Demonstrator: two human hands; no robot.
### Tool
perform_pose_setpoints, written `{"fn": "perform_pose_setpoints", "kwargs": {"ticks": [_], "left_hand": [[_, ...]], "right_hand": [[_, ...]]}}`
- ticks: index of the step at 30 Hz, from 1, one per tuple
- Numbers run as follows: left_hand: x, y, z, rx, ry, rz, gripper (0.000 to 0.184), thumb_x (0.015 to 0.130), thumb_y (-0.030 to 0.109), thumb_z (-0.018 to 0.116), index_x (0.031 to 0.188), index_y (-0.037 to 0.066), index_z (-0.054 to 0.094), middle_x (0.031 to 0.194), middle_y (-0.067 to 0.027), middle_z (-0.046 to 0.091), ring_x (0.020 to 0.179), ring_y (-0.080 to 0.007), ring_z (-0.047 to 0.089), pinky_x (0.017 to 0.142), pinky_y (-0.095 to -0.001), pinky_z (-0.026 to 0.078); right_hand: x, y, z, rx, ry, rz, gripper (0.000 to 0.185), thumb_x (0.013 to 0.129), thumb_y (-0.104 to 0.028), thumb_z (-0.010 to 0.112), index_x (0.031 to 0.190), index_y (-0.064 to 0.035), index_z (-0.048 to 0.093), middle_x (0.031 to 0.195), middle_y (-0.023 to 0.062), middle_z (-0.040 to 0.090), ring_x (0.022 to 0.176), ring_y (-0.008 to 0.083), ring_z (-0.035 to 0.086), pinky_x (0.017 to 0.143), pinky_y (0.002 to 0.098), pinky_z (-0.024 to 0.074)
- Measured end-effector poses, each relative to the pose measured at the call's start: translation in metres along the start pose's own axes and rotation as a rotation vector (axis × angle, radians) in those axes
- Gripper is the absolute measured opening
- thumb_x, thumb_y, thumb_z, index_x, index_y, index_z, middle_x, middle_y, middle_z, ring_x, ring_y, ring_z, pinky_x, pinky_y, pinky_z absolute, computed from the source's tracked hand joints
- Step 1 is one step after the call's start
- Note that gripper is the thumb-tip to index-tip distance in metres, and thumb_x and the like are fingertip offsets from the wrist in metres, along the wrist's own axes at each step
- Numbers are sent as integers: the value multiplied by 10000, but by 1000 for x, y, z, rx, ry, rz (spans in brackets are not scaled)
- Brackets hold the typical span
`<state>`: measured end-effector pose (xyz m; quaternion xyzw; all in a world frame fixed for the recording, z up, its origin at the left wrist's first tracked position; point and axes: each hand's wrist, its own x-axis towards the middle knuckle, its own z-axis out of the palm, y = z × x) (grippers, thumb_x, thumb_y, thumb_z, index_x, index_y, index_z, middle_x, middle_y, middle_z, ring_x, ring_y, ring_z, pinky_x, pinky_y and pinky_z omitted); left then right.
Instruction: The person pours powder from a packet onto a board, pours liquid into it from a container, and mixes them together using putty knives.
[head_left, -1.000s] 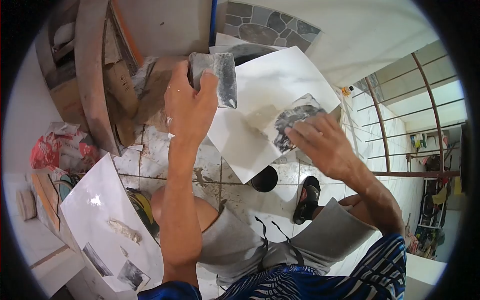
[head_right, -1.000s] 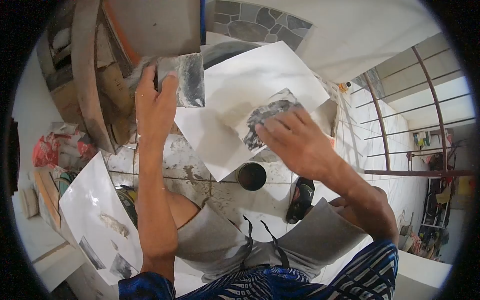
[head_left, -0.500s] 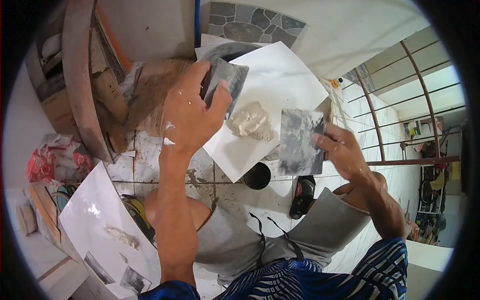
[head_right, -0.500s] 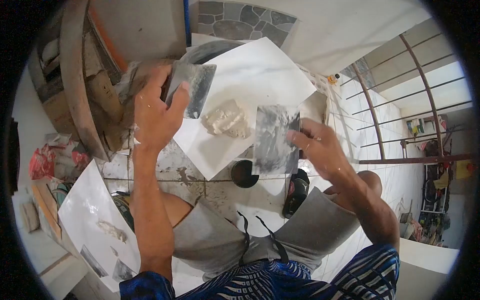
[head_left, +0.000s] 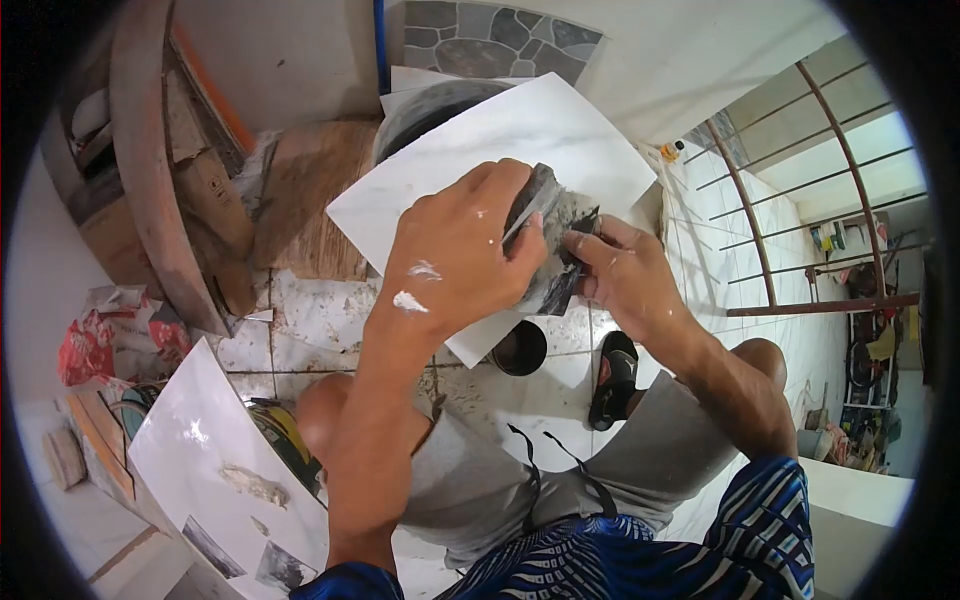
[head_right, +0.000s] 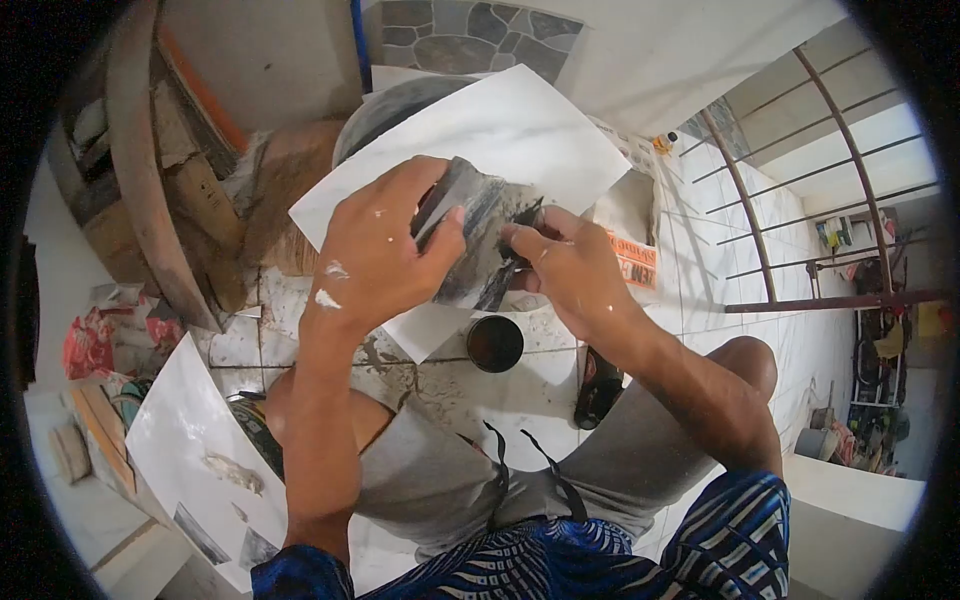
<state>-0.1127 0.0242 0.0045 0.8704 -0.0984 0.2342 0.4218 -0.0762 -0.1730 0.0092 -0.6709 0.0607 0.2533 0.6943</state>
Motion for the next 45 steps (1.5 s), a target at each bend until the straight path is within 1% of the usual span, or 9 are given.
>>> {"fn": "perform_pose_setpoints", "kwargs": {"ticks": [6,14,22,27,32,35,39,42,45], "left_hand": [[9,-7,7,183,-14,-76,310,852,190,663,1118,37,624,1073,-213,679,916,-428,660,799,-470,536],[13,-30,-15,106,128,-228,340,865,210,661,1123,-10,638,914,-249,689,839,-398,687,759,-439,524],[10,-18,-28,-67,54,-134,302,848,187,660,1086,2,642,870,-194,681,738,-330,649,716,-388,519],[9,-20,3,23,42,-71,283,829,188,663,1055,22,628,940,-181,679,800,-379,663,720,-449,535],[15,-25,4,223,90,-93,267,834,194,653,1047,35,620,985,-163,684,829,-395,668,734,-471,539],[14,-29,-4,194,136,-226,363,847,206,661,1139,-8,646,999,-255,688,910,-424,677,801,-438,528],[15,-31,-16,120,235,-328,391,841,230,658,1112,-53,648,961,-270,698,866,-420,696,797,-463,547],[14,-30,-22,46,284,-345,401,834,235,662,1111,-53,644,933,-263,701,855,-422,694,790,-459,543],[13,-27,-19,48,302,-355,397,831,237,665,1107,-48,648,921,-263,703,849,-420,695,770,-447,542]], "right_hand": [[-11,-25,-4,-136,9,-40,251,933,-126,656,1054,92,626,997,131,645,865,184,638,726,332,558],[-36,2,-42,-195,27,154,250,933,-74,641,1114,97,619,1048,140,655,921,198,668,782,351,599],[3,33,3,159,-8,23,238,941,-70,642,1129,73,608,1061,123,661,913,201,668,745,327,581],[15,-2,12,17,-63,-105,266,934,-75,626,1093,136,592,1006,179,658,860,233,687,742,353,619],[14,-32,1,-214,-97,-106,246,924,-87,636,1082,101,630,998,149,665,869,199,675,753,341,594],[18,-51,-26,-421,-44,-84,217,920,-114,643,1030,73,652,941,118,660,820,173,652,735,333,568],[43,-64,-78,-686,103,17,188,921,-148,639,936,39,653,845,79,629,745,156,618,675,331,539],[72,-48,-108,-692,54,40,188,948,-184,614,898,-3,624,810,30,571,680,119,529,600,282,457],[89,-34,-80,-655,-76,26,188,933,-190,641,874,-14,608,793,13,552,692,114,533,602,288,469]]}}
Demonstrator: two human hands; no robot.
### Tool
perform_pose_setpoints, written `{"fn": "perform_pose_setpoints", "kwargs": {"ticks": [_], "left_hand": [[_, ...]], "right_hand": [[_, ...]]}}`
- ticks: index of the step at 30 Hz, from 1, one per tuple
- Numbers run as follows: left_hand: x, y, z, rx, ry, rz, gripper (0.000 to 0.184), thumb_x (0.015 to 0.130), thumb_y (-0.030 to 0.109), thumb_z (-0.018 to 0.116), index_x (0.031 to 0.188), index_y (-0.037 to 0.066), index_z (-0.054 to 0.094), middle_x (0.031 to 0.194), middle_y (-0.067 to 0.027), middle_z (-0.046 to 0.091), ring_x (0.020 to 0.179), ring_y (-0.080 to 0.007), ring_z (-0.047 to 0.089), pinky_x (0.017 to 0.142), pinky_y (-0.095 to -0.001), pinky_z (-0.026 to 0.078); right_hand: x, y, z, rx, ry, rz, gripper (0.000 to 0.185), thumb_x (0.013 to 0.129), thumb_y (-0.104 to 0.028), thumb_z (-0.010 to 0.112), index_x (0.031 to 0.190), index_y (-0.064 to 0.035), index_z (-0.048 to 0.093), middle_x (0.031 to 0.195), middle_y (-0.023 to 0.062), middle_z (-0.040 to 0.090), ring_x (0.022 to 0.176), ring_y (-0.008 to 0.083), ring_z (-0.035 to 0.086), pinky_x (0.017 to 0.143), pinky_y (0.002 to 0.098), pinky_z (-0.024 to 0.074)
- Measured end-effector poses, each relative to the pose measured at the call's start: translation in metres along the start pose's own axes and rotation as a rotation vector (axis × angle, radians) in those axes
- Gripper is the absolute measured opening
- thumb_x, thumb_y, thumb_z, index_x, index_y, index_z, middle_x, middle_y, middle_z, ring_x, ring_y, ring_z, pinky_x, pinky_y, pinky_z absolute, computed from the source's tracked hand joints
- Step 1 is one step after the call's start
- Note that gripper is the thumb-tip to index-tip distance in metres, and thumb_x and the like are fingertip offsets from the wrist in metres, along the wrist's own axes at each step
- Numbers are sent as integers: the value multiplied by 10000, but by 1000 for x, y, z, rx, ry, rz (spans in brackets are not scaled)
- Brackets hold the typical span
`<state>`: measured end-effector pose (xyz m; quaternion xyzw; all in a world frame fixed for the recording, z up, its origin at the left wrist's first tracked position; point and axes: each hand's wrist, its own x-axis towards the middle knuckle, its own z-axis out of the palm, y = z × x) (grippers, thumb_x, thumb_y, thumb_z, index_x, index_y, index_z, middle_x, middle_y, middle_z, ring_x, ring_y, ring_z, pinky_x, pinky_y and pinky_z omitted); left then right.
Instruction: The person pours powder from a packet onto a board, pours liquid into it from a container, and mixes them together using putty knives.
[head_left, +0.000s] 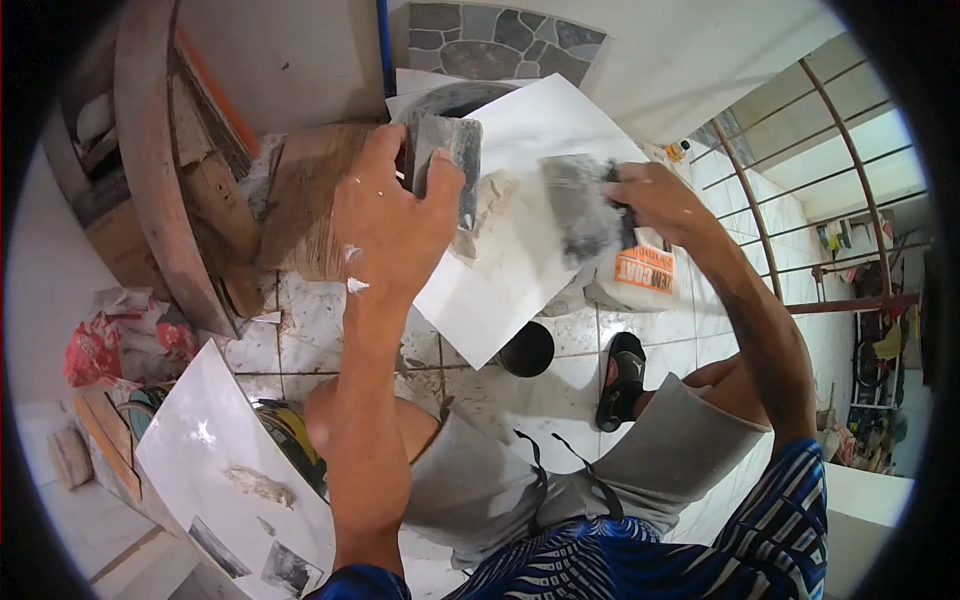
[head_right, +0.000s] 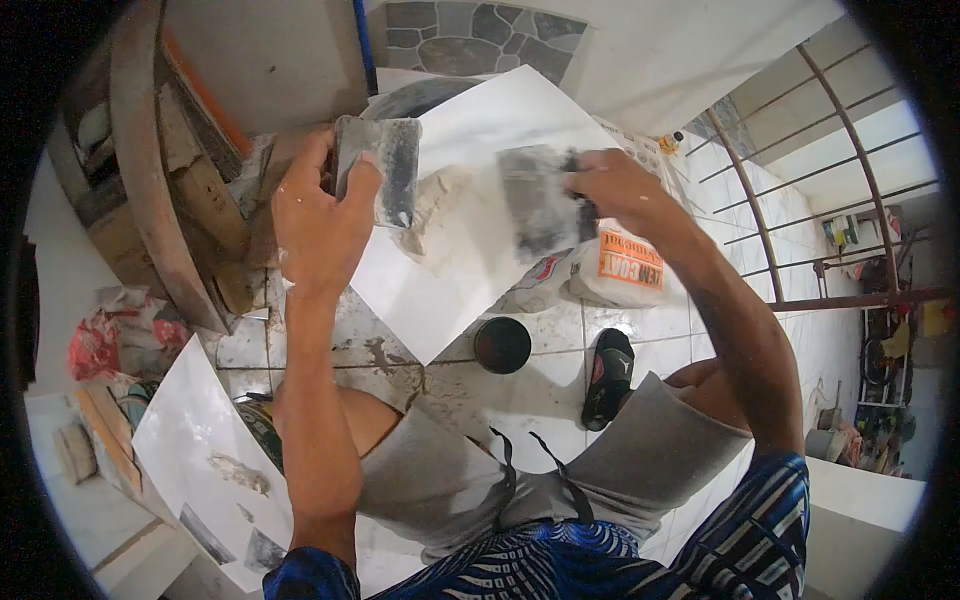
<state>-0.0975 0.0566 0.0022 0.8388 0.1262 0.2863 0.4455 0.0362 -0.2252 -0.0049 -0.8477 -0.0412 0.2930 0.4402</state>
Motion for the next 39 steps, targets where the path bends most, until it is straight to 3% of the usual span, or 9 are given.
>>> {"fn": "perform_pose_setpoints", "kwargs": {"ticks": [6,10,19,23,24,26,28,30,39], "left_hand": [[-14,18,20,-30,-45,20,282,858,204,655,981,-43,600,875,-238,679,794,-430,671,707,-464,535],[-24,20,38,-11,-66,-14,307,877,214,654,1064,-25,606,905,-248,693,843,-445,675,738,-476,525],[-1,-6,10,156,46,-5,300,887,202,616,1090,-19,606,918,-252,693,808,-439,675,740,-479,551],[13,-19,-17,-169,74,-122,384,880,239,676,1148,-33,638,889,-136,720,760,-209,675,758,-325,526],[12,-19,-22,-288,117,-130,381,888,237,677,1157,-30,639,912,-106,712,793,-181,653,776,-302,508],[9,-20,-32,-522,203,-144,374,906,232,679,1174,-25,641,959,-48,696,858,-125,610,812,-254,473],[4,-20,-42,-681,278,-177,348,924,220,663,1176,-19,643,1042,-42,673,935,-124,601,846,-247,457],[-1,-24,-54,-759,396,-228,348,934,212,652,1203,-7,629,1138,-60,644,1019,-146,604,901,-280,471],[-20,-17,-96,-1150,542,-121,454,944,186,625,1310,-64,527,1344,-151,588,1245,-278,572,1054,-430,464]], "right_hand": [[-1,-59,50,-265,-64,-135,219,932,-205,661,823,-42,564,710,-26,489,660,79,446,558,278,374],[-19,-72,51,-326,-39,-199,250,934,-216,665,797,-46,543,676,-46,440,652,62,395,544,281,311],[-73,-85,17,-577,48,-355,169,948,-164,637,967,4,620,749,-4,573,703,53,468,620,267,400],[-63,-98,10,-926,217,-657,257,959,-203,575,1120,-18,652,984,208,699,880,328,678,824,440,511],[-40,-97,1,-1000,190,-680,353,966,-171,544,1297,-65,607,1182,221,669,1040,407,642,943,470,494],[5,-98,0,-954,260,-1104,250,967,-103,539,1195,-32,615,1030,193,690,942,395,632,868,436,490],[19,-135,17,-933,35,-987,266,951,-87,540,1201,-55,626,1091,192,682,1023,388,626,916,463,480],[40,-165,40,-1028,-141,-1178,298,932,-76,550,1219,-61,629,1090,182,687,1026,387,631,920,473,480],[33,-225,173,-1426,-516,-1168,330,784,-5,577,1085,-63,699,1019,200,687,946,393,654,829,471,526]]}}
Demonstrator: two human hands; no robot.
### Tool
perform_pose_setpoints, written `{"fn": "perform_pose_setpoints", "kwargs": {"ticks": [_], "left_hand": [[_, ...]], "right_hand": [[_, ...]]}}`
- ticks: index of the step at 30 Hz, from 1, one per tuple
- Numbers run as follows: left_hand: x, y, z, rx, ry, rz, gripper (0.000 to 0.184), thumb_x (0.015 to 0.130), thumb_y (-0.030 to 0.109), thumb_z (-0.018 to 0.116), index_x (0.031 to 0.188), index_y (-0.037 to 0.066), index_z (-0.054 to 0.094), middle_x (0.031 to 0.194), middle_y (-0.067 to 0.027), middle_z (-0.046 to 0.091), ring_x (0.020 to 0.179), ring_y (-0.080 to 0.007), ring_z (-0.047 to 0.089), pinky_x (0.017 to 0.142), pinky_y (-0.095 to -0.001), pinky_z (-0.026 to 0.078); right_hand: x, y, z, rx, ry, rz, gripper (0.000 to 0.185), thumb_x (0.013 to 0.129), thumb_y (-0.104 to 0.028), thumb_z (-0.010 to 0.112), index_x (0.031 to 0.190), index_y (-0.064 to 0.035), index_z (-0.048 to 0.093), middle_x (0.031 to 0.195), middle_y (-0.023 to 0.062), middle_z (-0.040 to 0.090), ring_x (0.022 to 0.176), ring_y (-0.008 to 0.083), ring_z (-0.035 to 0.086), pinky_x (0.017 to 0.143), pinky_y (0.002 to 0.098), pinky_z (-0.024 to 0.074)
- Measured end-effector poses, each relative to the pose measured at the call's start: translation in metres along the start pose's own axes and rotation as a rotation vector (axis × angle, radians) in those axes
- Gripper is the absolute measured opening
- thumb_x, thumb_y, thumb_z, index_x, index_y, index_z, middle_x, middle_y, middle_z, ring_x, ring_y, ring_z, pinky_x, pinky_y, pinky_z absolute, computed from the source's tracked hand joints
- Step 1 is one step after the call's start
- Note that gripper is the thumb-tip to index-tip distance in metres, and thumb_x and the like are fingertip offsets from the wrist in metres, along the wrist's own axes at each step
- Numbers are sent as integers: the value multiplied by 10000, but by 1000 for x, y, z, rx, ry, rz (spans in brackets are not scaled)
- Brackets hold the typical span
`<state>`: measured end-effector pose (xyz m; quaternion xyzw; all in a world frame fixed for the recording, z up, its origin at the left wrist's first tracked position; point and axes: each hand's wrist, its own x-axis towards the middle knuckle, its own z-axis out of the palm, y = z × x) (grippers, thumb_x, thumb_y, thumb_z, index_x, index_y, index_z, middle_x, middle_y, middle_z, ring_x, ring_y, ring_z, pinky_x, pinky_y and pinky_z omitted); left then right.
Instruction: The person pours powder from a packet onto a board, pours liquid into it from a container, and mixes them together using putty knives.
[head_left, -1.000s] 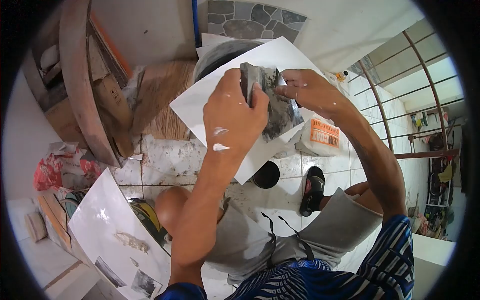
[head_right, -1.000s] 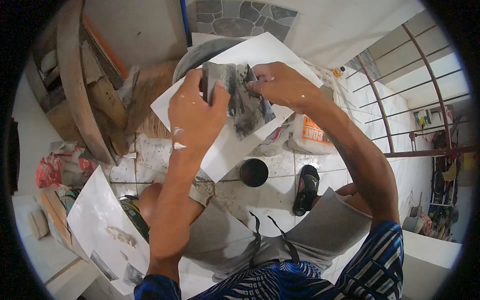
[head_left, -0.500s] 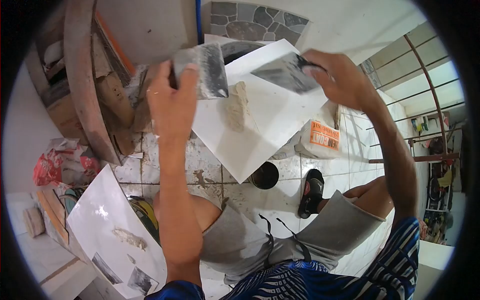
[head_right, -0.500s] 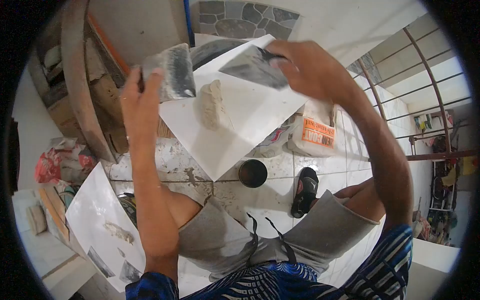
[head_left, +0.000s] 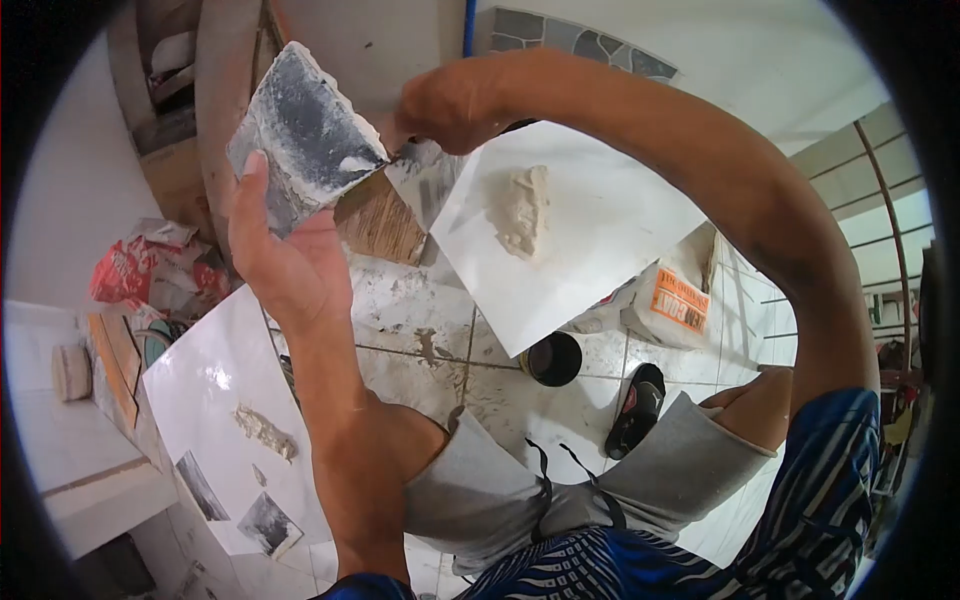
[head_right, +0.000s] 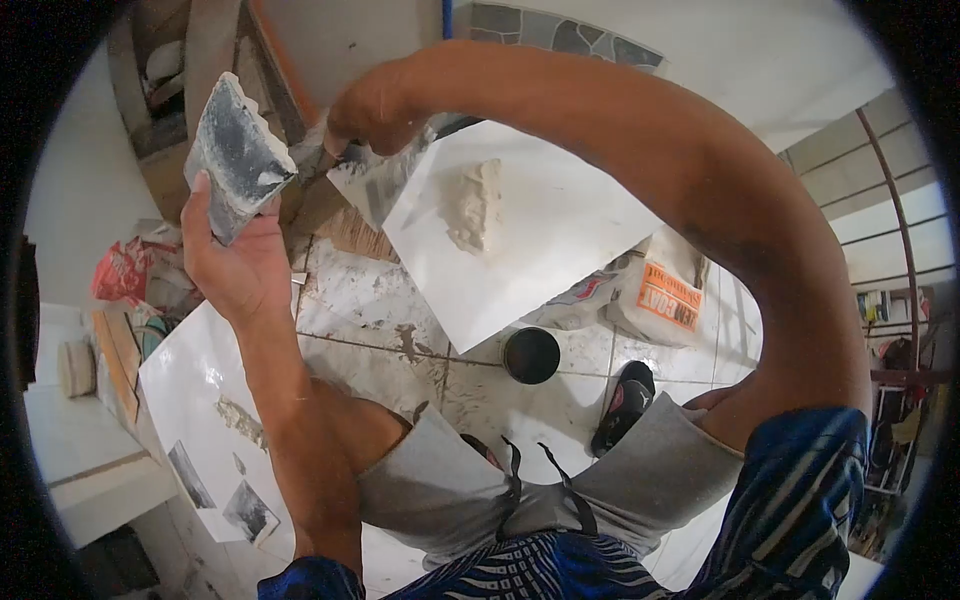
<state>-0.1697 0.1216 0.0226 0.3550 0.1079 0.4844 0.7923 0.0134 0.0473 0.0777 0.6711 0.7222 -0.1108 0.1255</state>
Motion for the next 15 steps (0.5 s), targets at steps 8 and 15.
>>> {"fn": "perform_pose_setpoints", "kwargs": {"ticks": [8,15], "left_hand": [[-5,13,-5,-26,-21,5,397,959,182,602,1287,-36,551,1310,-129,599,1213,-258,588,1048,-429,473],[-2,4,-3,-53,-41,-49,431,944,162,625,1312,-43,534,1317,-140,602,1221,-272,586,1053,-439,460]], "right_hand": [[24,-16,18,-175,-154,-265,405,762,-3,599,1153,-94,654,949,183,669,952,382,662,809,467,537],[-12,-17,37,-292,-333,-382,219,829,-39,614,1044,-76,629,927,136,654,980,341,656,828,458,541]]}}
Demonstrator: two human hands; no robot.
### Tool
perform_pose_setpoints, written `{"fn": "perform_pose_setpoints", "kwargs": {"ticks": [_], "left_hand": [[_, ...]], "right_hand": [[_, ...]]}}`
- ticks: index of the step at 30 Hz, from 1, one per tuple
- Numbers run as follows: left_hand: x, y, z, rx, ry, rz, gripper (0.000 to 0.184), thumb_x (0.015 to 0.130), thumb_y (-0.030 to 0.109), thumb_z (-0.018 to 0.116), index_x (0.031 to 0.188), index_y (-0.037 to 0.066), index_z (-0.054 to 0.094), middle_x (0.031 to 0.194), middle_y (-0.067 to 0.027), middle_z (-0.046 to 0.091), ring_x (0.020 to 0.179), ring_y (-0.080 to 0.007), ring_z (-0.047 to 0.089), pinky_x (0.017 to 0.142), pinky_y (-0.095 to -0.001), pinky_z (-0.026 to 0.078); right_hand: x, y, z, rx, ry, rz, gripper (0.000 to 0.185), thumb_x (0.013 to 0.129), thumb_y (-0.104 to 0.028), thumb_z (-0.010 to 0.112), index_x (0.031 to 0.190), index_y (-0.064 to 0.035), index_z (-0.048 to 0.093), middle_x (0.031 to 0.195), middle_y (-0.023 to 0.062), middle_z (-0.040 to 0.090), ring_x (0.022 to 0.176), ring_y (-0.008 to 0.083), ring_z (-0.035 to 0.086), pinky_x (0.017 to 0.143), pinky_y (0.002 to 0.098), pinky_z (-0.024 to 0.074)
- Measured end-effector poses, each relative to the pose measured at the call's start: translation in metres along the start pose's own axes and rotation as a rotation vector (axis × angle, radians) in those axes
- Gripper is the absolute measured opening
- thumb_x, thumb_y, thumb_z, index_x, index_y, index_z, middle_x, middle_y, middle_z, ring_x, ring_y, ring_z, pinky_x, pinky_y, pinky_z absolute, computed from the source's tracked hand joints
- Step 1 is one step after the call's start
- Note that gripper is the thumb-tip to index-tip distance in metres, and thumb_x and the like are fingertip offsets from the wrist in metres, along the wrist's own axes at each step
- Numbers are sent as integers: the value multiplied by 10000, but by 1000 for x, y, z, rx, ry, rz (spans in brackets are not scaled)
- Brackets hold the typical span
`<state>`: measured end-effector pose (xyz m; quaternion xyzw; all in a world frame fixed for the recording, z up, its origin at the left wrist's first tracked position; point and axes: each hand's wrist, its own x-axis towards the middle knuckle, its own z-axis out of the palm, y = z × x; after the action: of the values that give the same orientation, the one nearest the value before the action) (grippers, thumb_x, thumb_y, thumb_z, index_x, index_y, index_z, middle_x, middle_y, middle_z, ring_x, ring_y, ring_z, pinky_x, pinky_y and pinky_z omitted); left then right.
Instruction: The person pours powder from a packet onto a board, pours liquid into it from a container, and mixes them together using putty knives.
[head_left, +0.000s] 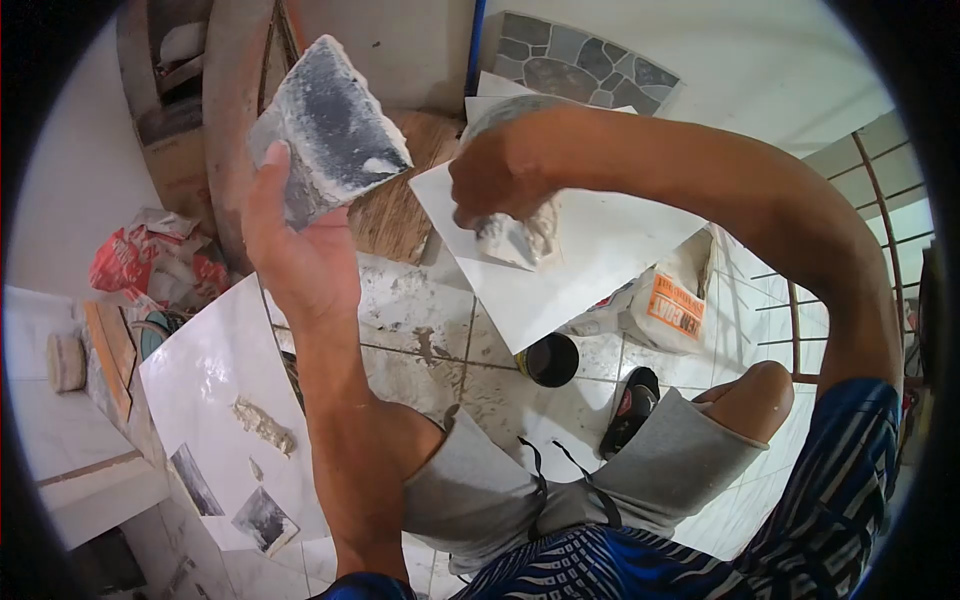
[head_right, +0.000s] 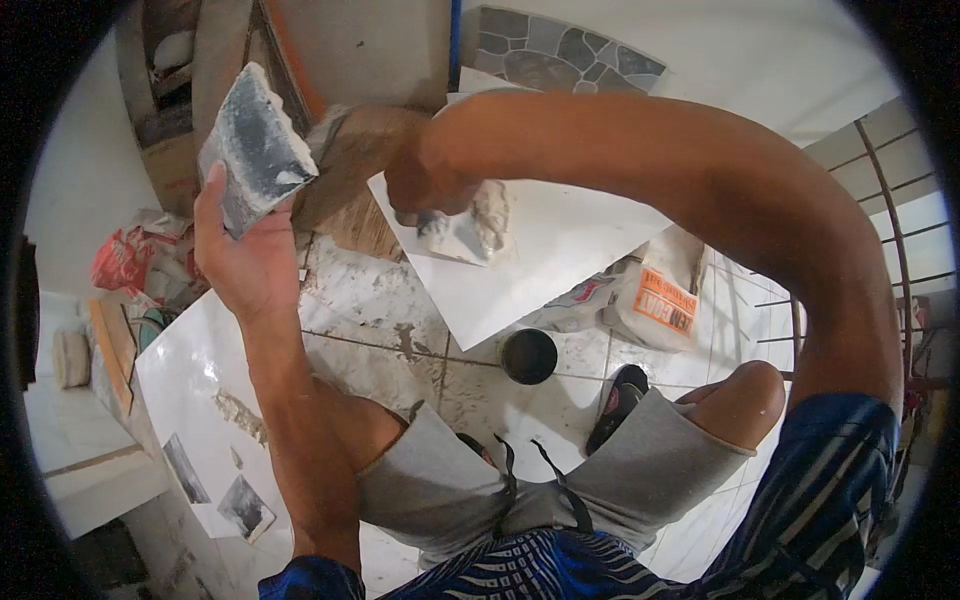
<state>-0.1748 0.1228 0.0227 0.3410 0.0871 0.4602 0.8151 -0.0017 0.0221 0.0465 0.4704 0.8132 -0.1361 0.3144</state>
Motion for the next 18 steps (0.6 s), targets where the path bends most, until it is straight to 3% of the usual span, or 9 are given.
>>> {"fn": "perform_pose_setpoints", "kwargs": {"ticks": [3,6,9,12,15,18], "left_hand": [[-2,-7,6,11,-17,-57,415,944,164,630,1300,-32,543,1315,-132,601,1233,-266,576,1057,-439,456],[-5,-15,15,39,-16,-94,367,941,173,634,1257,-6,579,1200,-88,632,1108,-205,608,979,-375,484],[-4,-23,20,70,-24,-114,335,933,166,645,1224,4,605,1135,-62,652,1041,-158,620,927,-318,495],[-4,-32,21,122,-68,-119,333,944,157,631,1228,-14,598,1191,-88,638,1091,-190,614,978,-349,482],[-3,-42,24,147,-106,-121,330,949,155,624,1226,-23,599,1215,-102,635,1116,-208,613,999,-364,480],[-2,-49,24,214,-131,-133,331,948,154,628,1228,-20,607,1187,-97,645,1099,-200,618,986,-343,481]], "right_hand": [[-42,-11,29,20,409,-59,195,813,-63,649,1006,-86,648,947,119,655,1051,304,641,930,453,526],[-80,-22,27,-113,237,21,232,855,-90,630,1084,-86,672,958,109,666,1146,329,588,929,437,527],[-121,-21,49,-85,462,87,214,821,-51,646,1028,-96,678,949,75,660,1087,299,602,932,405,520],[-150,-25,58,-50,590,251,237,787,-14,663,1008,-99,671,957,68,661,1048,269,605,937,388,506],[-163,-44,63,68,709,537,317,786,51,645,1074,-82,656,1025,92,661,1006,283,614,922,438,502],[-160,-65,81,244,818,818,265,840,25,618,1097,-36,643,969,138,659,917,334,612,819,422,510]]}}
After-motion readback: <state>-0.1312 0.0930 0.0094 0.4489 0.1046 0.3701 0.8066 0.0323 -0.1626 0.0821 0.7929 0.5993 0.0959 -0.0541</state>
